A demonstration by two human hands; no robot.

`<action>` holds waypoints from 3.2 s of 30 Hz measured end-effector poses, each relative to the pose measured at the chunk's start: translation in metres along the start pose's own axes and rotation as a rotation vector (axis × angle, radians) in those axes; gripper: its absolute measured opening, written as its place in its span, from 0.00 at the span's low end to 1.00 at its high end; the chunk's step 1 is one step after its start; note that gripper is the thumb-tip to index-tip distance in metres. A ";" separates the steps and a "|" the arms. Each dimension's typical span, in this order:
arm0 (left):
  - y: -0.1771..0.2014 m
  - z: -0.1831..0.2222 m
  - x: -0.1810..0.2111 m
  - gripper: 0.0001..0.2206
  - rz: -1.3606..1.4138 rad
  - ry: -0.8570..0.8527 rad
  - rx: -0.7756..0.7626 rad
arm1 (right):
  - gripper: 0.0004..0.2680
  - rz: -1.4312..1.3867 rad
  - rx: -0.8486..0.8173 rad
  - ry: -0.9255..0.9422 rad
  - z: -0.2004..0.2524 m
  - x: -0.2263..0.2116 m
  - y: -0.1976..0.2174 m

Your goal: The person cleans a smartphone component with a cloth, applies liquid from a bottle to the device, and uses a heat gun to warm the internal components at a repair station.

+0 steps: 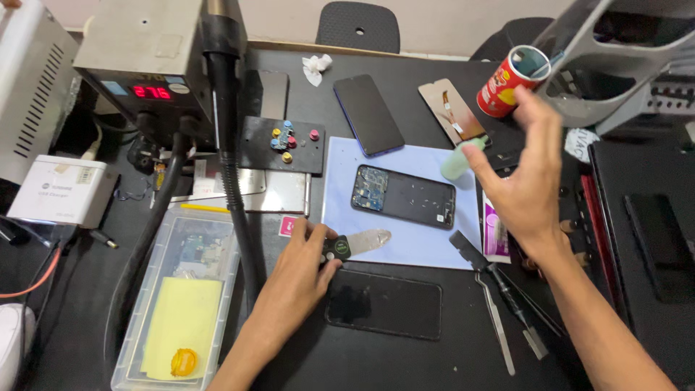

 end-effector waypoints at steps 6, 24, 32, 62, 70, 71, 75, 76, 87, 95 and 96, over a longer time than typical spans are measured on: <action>-0.001 -0.001 -0.001 0.15 -0.010 -0.040 0.020 | 0.09 -0.187 -0.214 0.185 -0.049 -0.047 -0.054; -0.001 0.001 0.006 0.15 -0.086 -0.078 -0.001 | 0.02 -0.009 -0.425 0.221 -0.128 0.027 -0.314; 0.000 0.000 0.006 0.14 -0.087 -0.066 -0.012 | 0.03 -0.285 -0.466 0.209 -0.068 -0.038 -0.125; -0.005 -0.006 0.005 0.16 -0.143 -0.049 -0.024 | 0.09 -0.177 -0.671 0.393 0.089 -0.052 -0.077; -0.002 -0.007 0.006 0.14 -0.100 -0.015 -0.032 | 0.10 -0.118 -0.646 0.451 0.092 -0.050 -0.070; -0.003 -0.007 0.005 0.14 -0.097 0.004 -0.047 | 0.10 -0.120 -0.646 0.450 0.092 -0.049 -0.068; -0.002 -0.004 0.008 0.14 -0.111 -0.054 0.009 | 0.09 -0.119 -0.640 0.457 0.091 -0.049 -0.066; -0.002 -0.004 0.007 0.14 -0.105 -0.056 0.010 | 0.08 -0.117 -0.640 0.456 0.092 -0.049 -0.065; 0.000 -0.003 0.009 0.14 -0.082 -0.080 0.010 | 0.10 -0.113 -0.647 0.432 0.094 -0.045 -0.062; -0.001 -0.005 0.008 0.14 -0.067 -0.077 0.006 | 0.12 -0.058 -0.686 0.306 0.102 -0.021 -0.041; -0.001 -0.004 0.009 0.14 -0.074 -0.090 0.011 | 0.11 -0.074 -0.679 0.284 0.103 -0.019 -0.039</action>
Point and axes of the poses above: each hand's wrist, its own z-axis away from the middle knuckle, its own y-axis out of the back of the hand, x = y × z, the point moved 6 cm from there along -z, towards the middle knuckle, and after that the axes turned 1 degree about y, right-handed, at the moved point
